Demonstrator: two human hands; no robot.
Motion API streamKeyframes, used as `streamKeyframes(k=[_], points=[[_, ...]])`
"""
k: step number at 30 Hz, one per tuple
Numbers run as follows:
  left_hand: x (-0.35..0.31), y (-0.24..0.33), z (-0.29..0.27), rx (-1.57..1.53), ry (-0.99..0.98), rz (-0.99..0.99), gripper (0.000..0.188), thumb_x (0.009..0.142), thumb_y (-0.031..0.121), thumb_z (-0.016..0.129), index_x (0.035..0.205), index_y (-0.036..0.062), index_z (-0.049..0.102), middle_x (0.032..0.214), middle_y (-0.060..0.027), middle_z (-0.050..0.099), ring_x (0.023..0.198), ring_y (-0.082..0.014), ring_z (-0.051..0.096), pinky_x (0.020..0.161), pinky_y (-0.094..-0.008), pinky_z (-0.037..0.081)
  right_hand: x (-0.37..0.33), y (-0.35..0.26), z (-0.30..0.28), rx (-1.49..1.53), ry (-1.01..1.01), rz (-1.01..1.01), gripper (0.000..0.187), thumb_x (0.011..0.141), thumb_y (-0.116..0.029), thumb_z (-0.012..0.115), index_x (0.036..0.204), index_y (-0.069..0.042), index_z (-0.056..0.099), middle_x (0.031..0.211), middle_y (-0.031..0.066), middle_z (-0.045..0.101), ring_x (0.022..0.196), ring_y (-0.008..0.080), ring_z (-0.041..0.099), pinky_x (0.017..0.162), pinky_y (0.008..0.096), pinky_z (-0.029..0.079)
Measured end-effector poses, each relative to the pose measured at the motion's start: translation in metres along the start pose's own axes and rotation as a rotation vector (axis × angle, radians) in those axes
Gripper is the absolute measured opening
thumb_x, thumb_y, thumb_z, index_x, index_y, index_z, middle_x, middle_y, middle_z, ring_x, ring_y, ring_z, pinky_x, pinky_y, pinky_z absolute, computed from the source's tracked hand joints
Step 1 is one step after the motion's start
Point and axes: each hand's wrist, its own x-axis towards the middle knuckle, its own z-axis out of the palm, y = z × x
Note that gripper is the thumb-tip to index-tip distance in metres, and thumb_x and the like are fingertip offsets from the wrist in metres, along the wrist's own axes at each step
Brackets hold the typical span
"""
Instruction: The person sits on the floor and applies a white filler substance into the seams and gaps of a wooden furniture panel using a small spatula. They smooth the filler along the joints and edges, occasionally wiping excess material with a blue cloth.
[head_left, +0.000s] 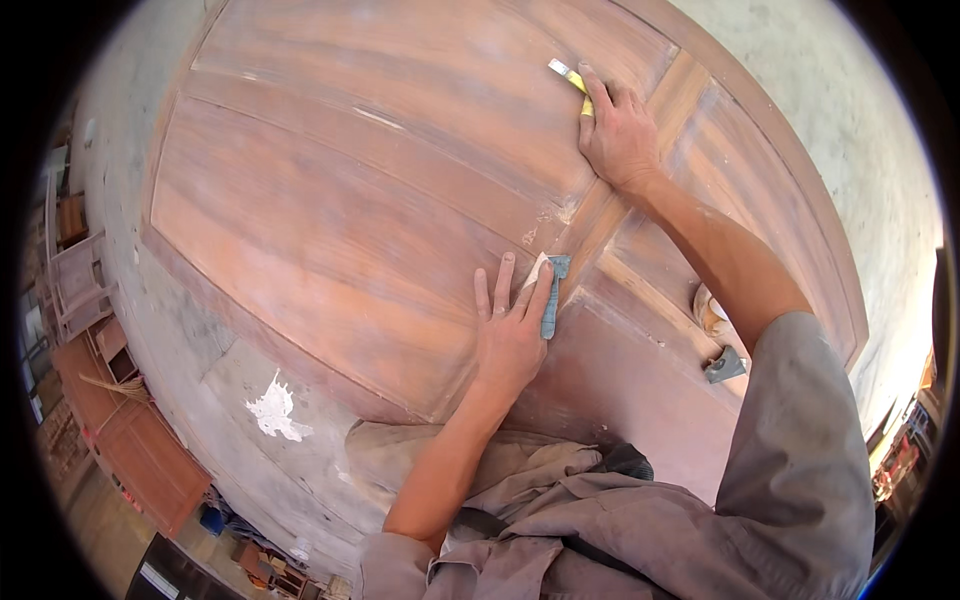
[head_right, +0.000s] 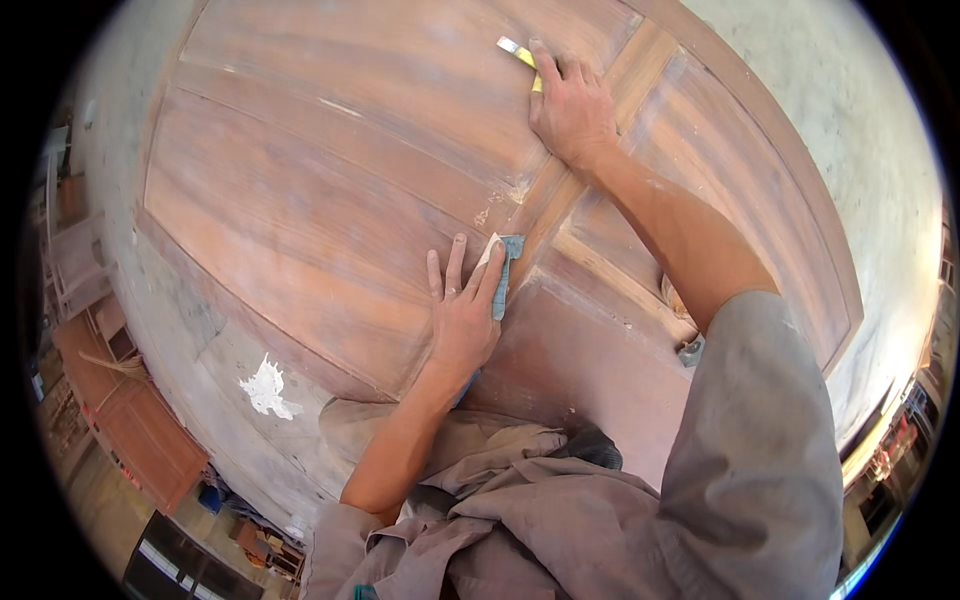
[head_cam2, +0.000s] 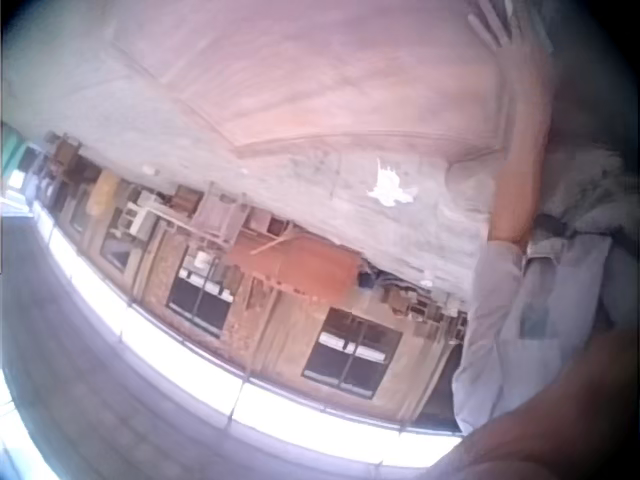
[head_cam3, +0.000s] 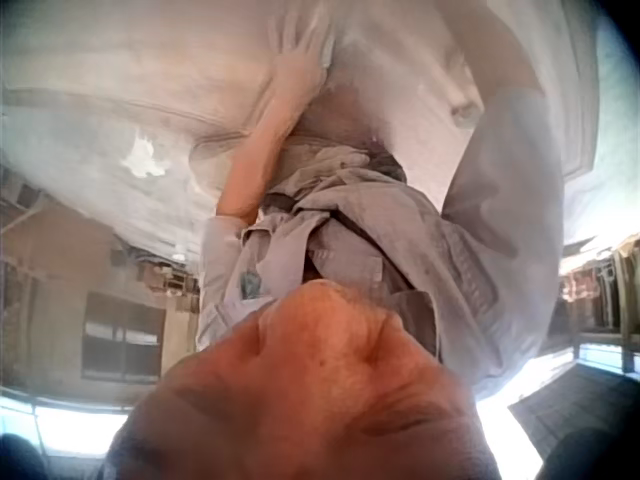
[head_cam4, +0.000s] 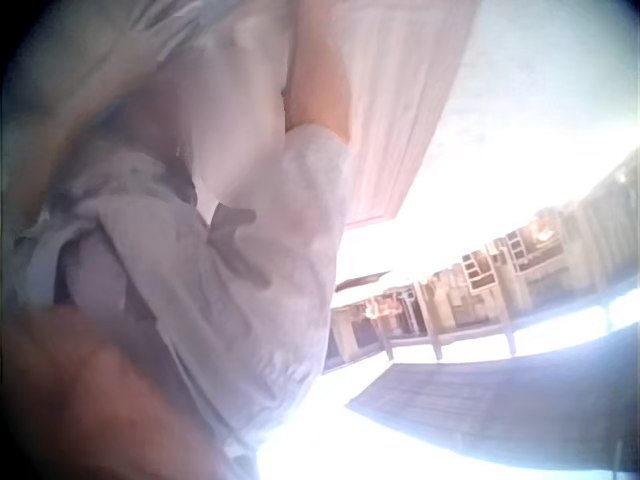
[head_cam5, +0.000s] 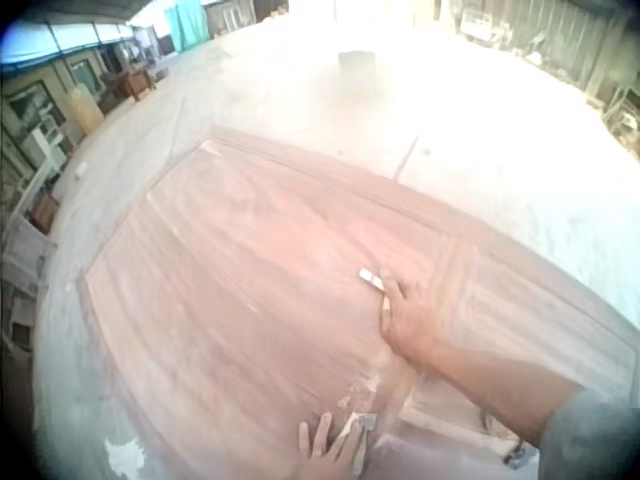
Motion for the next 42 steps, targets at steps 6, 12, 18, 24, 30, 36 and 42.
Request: streamKeyframes(k=[6, 12, 18, 24, 30, 36, 42], points=[[0.027, -0.007, -0.013, -0.015, -0.048, 0.075, 0.077, 0.089, 0.003, 0.068, 0.162, 0.0043, 0.044, 0.144, -0.0147, 0.067, 0.157, -0.0433, 0.033, 0.128, -0.0695, 0.012, 0.008, 0.007, 0.003, 0.036, 0.034, -0.016, 0.06, 0.092, -0.015, 0.068, 0.152, -0.018, 0.057, 0.124, 0.0125, 0.067, 0.116, 0.0351, 0.065, 0.101, 0.0453, 0.055], [0.032, -0.001, -0.01, -0.054, -0.035, 0.091, 0.075, 0.089, 0.004, 0.068, 0.161, 0.0043, 0.046, 0.145, -0.0146, 0.066, 0.157, -0.0427, 0.035, 0.128, -0.0695, 0.014, -0.003, 0.001, 0.001, 0.039, 0.029, -0.015, 0.061, 0.092, -0.015, 0.069, 0.151, -0.018, 0.057, 0.123, 0.0119, 0.067, 0.115, 0.0343, 0.065, 0.099, 0.0457, 0.055], [0.022, -0.002, -0.007, -0.057, -0.024, 0.08, 0.071, 0.088, 0.003, 0.067, 0.157, 0.0034, 0.05, 0.146, -0.0139, 0.066, 0.157, -0.0412, 0.034, 0.128, -0.0695, 0.013, 0.003, 0.007, 0.006, 0.033, 0.049, -0.031, 0.063, 0.089, -0.017, 0.071, 0.15, -0.018, 0.057, 0.124, 0.0134, 0.067, 0.112, 0.0352, 0.067, 0.098, 0.0459, 0.055], [0.008, -0.012, -0.012, -0.014, -0.053, 0.096, 0.075, 0.088, 0.006, 0.068, 0.16, 0.0037, 0.047, 0.142, -0.013, 0.068, 0.157, -0.0432, 0.033, 0.127, -0.0694, 0.016, 0.005, 0.01, 0.006, 0.038, 0.043, -0.019, 0.062, 0.089, -0.019, 0.07, 0.15, -0.019, 0.057, 0.123, 0.0149, 0.067, 0.112, 0.0358, 0.068, 0.099, 0.046, 0.054], [0.014, 0.004, -0.013, -0.072, -0.095, 0.068, 0.074, 0.089, 0.0, 0.064, 0.16, 0.0035, 0.048, 0.148, -0.0143, 0.064, 0.158, -0.0459, 0.03, 0.127, -0.0702, 0.013, -0.009, 0.001, 0.003, 0.041, 0.012, -0.001, 0.061, 0.091, -0.018, 0.069, 0.151, -0.019, 0.057, 0.124, 0.0142, 0.066, 0.115, 0.0349, 0.066, 0.1, 0.0441, 0.055], [-0.012, -0.005, -0.013, -0.019, -0.05, 0.023, 0.072, 0.091, 0.0, 0.062, 0.161, 0.0045, 0.047, 0.145, -0.0158, 0.066, 0.157, -0.0448, 0.031, 0.126, -0.0696, 0.016, 0.002, 0.002, -0.001, 0.033, 0.009, -0.018, 0.061, 0.09, -0.019, 0.069, 0.15, -0.018, 0.056, 0.122, 0.0151, 0.065, 0.114, 0.0356, 0.066, 0.099, 0.0456, 0.054], [0.026, 0.002, -0.009, -0.034, -0.038, 0.128, 0.071, 0.089, 0.003, 0.065, 0.158, 0.0033, 0.05, 0.14, -0.0148, 0.07, 0.158, -0.0427, 0.033, 0.128, -0.0682, 0.015, 0.005, 0.006, 0.003, 0.062, 0.042, -0.036, 0.061, 0.09, -0.018, 0.07, 0.15, -0.017, 0.056, 0.122, 0.0155, 0.065, 0.114, 0.0364, 0.065, 0.098, 0.0473, 0.054]])
